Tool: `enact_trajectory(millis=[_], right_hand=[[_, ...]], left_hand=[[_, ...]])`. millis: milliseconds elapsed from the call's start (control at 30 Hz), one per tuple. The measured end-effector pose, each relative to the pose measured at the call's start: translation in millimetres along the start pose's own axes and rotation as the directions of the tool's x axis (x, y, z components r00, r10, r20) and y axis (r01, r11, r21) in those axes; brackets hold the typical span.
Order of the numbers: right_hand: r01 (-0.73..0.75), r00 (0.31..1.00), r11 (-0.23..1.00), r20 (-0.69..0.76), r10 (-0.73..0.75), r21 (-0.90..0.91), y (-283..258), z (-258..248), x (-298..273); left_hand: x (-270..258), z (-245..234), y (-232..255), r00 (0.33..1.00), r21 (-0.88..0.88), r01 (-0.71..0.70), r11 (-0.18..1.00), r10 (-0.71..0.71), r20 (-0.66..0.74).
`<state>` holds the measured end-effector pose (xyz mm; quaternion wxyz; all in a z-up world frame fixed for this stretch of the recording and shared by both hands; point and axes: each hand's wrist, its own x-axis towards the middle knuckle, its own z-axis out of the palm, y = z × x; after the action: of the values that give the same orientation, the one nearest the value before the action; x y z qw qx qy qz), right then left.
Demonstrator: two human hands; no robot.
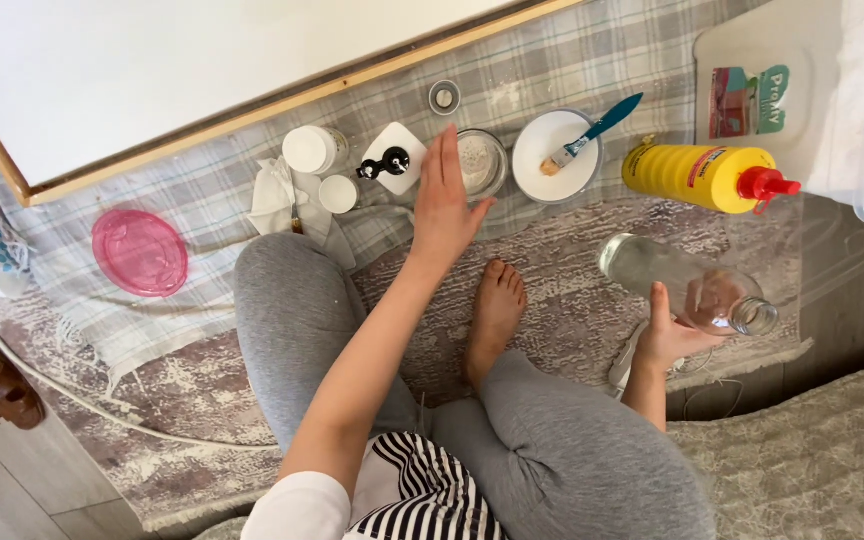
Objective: Preparing and mixing white paint or plaster materials in small jars and containers.
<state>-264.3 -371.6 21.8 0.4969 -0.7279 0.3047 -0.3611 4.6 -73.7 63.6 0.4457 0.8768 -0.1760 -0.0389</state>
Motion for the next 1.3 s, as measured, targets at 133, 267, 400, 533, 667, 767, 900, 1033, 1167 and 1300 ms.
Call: enact_trajectory(millis=[133, 267, 400, 533, 667, 767, 900, 1033, 1167, 1300], right_hand=[[-0.014, 1.000, 1.000, 0.008, 0.014, 0.008, 7.5, -3.7, -2.8], [-0.009, 1.000, 0.999, -0.001, 0.009, 0.031, 13.7, -3.8, -0.5], [-0.013, 1.000, 1.000, 0.005, 0.013, -0.007, 10.2, -7.7, -3.1], [0.000, 1.000, 1.000, 0.008, 0.000, 0.007, 22.0, -6.9, -2.0], [0.009, 1.000, 1.000, 0.001, -0.009, 0.012, 18.6, -8.9, -4.9], [0.009, 1.000, 1.000, 0.002, -0.009, 0.004, 20.2, -6.5, -2.2], [0.011, 1.000, 1.000, 0.001, -0.011, -0.007, 19.8, -10.3, -4.5], [0.006, 1.000, 1.000, -0.009, -0.006, 0.005, 24.5, -8.0, -1.7], [-0.001, 1.000, 1.000, 0.000, 0.001, 0.018, 14.8, -8.1, -1.3], [-0.007, 1.000, 1.000, 0.005, 0.007, 0.012, 7.0, -1.5, 2.2]], left_hand=[[-9.8, 7.0, -11.0, 0.996, -0.037, 0.071, 0.997, -0.069, 0.057], [-16.6, 0.5, -9.2, 0.999, -0.068, 0.001, 0.998, 0.001, 0.033], [-28.6, 2.6, -10.8, 1.000, -0.047, -0.009, 0.999, 0.010, 0.018], [-30.2, 7.1, -13.1, 1.000, -0.046, -0.024, 0.999, 0.025, 0.004], [-31.4, 5.9, -7.8, 1.000, -0.039, -0.011, 0.999, 0.010, -0.026], [-29.5, 4.1, -7.0, 0.999, -0.034, -0.015, 0.999, 0.014, -0.029], [-33.4, 5.0, -3.2, 0.999, -0.022, -0.010, 1.000, 0.009, -0.043], [-33.2, 6.0, -4.3, 1.000, -0.017, 0.002, 1.000, -0.003, -0.031], [-34.8, 7.5, -3.9, 0.999, -0.005, 0.007, 1.000, -0.007, -0.048], [-31.5, 3.8, -0.9, 0.998, -0.014, 0.013, 1.000, -0.013, -0.060]])
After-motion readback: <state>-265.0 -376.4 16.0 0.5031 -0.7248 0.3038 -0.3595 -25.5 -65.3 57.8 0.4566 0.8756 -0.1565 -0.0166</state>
